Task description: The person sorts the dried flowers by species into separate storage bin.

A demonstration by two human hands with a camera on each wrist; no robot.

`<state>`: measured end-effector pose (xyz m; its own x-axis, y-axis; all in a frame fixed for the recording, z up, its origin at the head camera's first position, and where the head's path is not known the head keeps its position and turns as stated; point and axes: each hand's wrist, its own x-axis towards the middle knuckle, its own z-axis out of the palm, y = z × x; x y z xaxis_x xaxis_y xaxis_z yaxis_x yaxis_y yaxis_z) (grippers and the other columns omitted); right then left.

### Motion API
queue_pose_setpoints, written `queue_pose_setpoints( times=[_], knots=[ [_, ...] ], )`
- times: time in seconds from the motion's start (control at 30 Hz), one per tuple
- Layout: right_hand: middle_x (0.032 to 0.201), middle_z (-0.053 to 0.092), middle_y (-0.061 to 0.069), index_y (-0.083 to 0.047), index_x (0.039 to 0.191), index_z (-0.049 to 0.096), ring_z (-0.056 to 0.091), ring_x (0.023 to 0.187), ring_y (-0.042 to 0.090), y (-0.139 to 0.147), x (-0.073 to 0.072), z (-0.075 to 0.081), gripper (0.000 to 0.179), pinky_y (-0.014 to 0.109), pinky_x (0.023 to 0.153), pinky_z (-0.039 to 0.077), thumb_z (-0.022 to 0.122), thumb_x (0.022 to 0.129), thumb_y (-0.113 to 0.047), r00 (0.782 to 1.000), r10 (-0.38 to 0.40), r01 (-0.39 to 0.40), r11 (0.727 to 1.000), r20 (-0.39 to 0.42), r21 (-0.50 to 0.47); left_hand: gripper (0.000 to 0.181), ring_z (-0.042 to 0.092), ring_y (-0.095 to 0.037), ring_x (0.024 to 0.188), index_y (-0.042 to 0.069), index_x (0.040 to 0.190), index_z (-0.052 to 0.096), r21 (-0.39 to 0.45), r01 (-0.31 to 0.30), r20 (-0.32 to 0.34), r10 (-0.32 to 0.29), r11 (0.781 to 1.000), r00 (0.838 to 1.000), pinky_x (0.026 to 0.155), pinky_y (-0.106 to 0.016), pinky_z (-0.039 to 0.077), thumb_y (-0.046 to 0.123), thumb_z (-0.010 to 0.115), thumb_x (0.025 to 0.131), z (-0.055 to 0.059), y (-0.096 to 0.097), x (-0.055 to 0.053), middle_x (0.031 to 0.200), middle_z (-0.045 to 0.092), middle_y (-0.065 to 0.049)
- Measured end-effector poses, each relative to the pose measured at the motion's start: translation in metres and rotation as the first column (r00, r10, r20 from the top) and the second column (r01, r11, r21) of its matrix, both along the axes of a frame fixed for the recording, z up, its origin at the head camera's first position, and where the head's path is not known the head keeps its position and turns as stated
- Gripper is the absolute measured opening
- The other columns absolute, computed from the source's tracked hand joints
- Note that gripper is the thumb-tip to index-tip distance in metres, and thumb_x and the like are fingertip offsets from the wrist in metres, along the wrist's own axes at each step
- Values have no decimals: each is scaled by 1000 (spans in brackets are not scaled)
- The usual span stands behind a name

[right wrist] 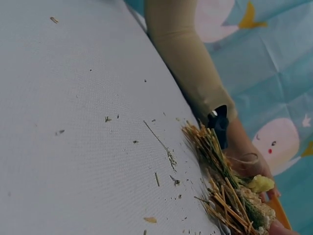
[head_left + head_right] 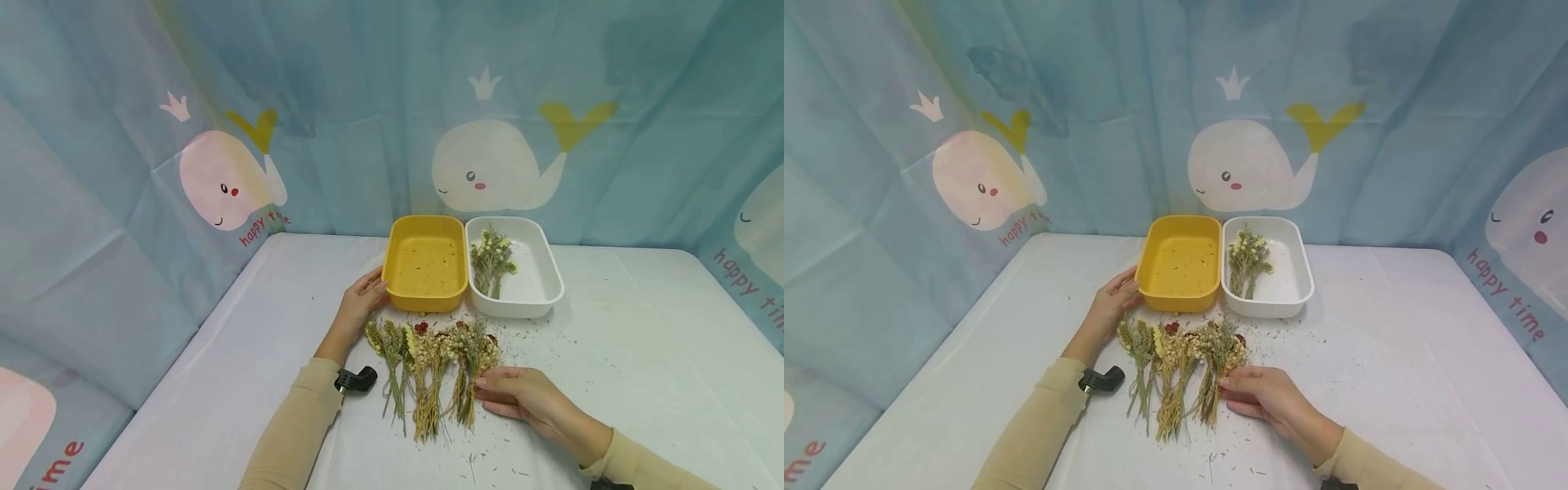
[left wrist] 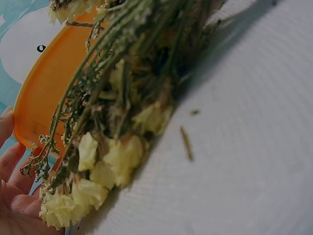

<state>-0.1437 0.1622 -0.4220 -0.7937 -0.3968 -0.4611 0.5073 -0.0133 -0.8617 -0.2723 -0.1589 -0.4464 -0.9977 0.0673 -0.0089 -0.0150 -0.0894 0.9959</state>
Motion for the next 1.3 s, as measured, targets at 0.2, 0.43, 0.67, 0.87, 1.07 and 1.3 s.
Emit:
queue_pose_setpoints(
  times=[0.2,0.43,0.67,0.87,1.07,1.3],
  knots=[
    [101,72,1,1,116,62,72,95,12,-1,0,-1,31,29,91,61,73,90,-12,999,-38,39,999,19,-22,55,52,-28,136,9,152,40,6,6,-12,-6,1000,1000,103,-30,55,18,59,101,0,0,1,154,47,-12],
    [106,73,4,18,143,33,73,92,12,-3,2,-1,69,28,89,62,71,91,-6,998,-55,55,998,-1,-3,54,51,-29,137,9,153,40,13,5,-16,-5,1000,1000,101,-29,56,17,58,102,0,0,0,154,47,-12],
    [144,49,31,20,146,28,73,99,14,-4,5,-1,73,29,89,61,70,91,-6,995,-93,94,994,-26,59,55,51,-29,137,9,152,40,6,3,-11,-3,1000,1000,102,-29,56,17,58,102,0,0,1,153,47,-12],
    [121,70,12,18,147,28,72,96,11,4,8,4,73,28,89,61,69,92,-7,993,-112,113,993,-30,44,55,52,-29,137,11,152,41,0,-4,1,4,1000,1000,103,-30,55,17,59,101,1,1,1,153,47,-11],
    [110,74,2,19,149,22,73,94,9,11,11,14,77,26,88,61,68,93,-9,995,-89,89,996,-52,3,54,52,-28,137,11,152,41,-1,-3,-2,3,1000,1000,103,-31,55,17,59,101,1,1,1,153,47,-11],
    [115,72,1,16,148,28,71,97,7,11,5,32,75,25,89,61,70,93,-14,990,-74,82,995,-120,62,54,53,-27,136,12,152,42,-8,-11,1,11,1000,1000,105,-34,54,19,59,101,1,1,1,154,47,-10]
  ],
)
